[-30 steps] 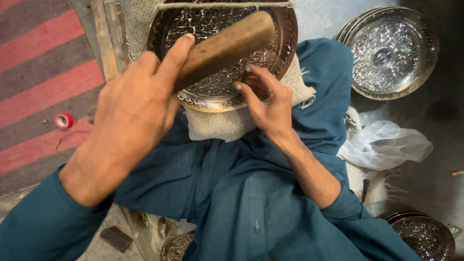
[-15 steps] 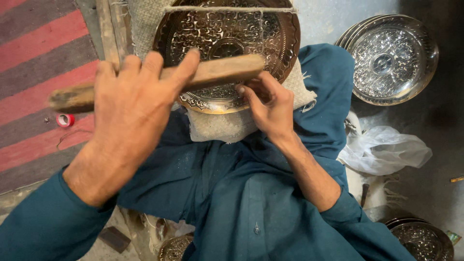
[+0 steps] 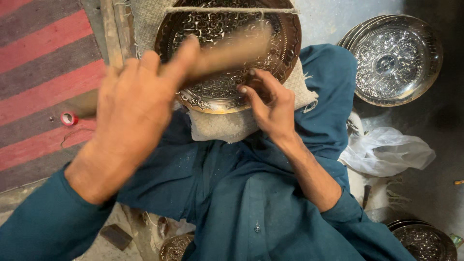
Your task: The person sits on the floor with an ornate brass tray resting on a cloth pad and repeatedly strikes its embossed surface with a wooden mallet, holding the tray steady with the other hand and repositioning it between strikes to work different areas of the pattern.
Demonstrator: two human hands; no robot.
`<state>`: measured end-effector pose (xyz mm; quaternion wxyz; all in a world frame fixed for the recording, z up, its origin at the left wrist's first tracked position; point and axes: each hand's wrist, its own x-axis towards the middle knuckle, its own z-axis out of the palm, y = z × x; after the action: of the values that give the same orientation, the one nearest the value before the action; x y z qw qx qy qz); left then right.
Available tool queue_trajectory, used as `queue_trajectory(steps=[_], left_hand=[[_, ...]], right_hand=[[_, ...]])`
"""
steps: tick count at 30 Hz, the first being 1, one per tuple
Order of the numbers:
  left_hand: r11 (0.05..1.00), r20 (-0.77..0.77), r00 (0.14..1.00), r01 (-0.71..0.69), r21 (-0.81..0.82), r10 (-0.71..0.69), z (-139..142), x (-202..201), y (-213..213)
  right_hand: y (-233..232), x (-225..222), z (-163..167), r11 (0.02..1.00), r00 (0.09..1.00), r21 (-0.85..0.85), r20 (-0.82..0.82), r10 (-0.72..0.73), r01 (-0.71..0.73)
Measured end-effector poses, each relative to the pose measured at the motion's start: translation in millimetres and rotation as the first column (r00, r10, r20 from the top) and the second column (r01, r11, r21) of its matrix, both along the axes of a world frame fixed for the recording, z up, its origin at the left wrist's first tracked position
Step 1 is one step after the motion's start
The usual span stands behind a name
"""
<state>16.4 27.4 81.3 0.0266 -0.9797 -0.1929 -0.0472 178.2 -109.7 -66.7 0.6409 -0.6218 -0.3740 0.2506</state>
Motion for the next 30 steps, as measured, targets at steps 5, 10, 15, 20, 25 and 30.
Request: queue_trajectory(steps=[5, 10, 15, 20, 25, 30], left_hand=[[0.988, 0.085, 0.996, -0.009, -0.156, 0.022, -0.6, -1.1, -0.3], [0.997, -0.030, 1.000, 0.000, 0.071, 0.002, 0.9, -0.2, -2.2], [0.999, 0.030, 0.999, 0.038, -0.027, -0.038, 4.1, 6.1, -0.3], [0.999, 0.085, 0.996, 0.041, -0.011, -0.040, 8.2, 7.3, -1.5], [0.971, -0.098, 0.995, -0.001, 0.238, 0.025, 7.3, 4.6, -2.9], [0.958, 0.029, 0.996, -0.068, -0.277, 0.079, 6.0, -4.3, -4.8]], right_hand=[[-2.6, -1.0, -2.1, 0.999, 1.000, -0.036, 0.003, 0.016, -0.016], [-2.8, -2.8, -3.5, 0.996, 0.997, -0.052, 0.035, -0.076, 0.077], [-2.6, -4.6, -4.4, 0.988, 0.990, -0.086, 0.073, -0.124, 0.130], [-4.2, -3.1, -5.4, 0.999, 0.999, 0.030, -0.014, -0.044, 0.044], [-4.0, -1.7, -7.5, 0.990, 0.996, -0.110, -0.005, -0.087, 0.086], [-8.2, 9.4, -10.4, 1.000, 1.000, -0.024, -0.015, 0.000, -0.001]])
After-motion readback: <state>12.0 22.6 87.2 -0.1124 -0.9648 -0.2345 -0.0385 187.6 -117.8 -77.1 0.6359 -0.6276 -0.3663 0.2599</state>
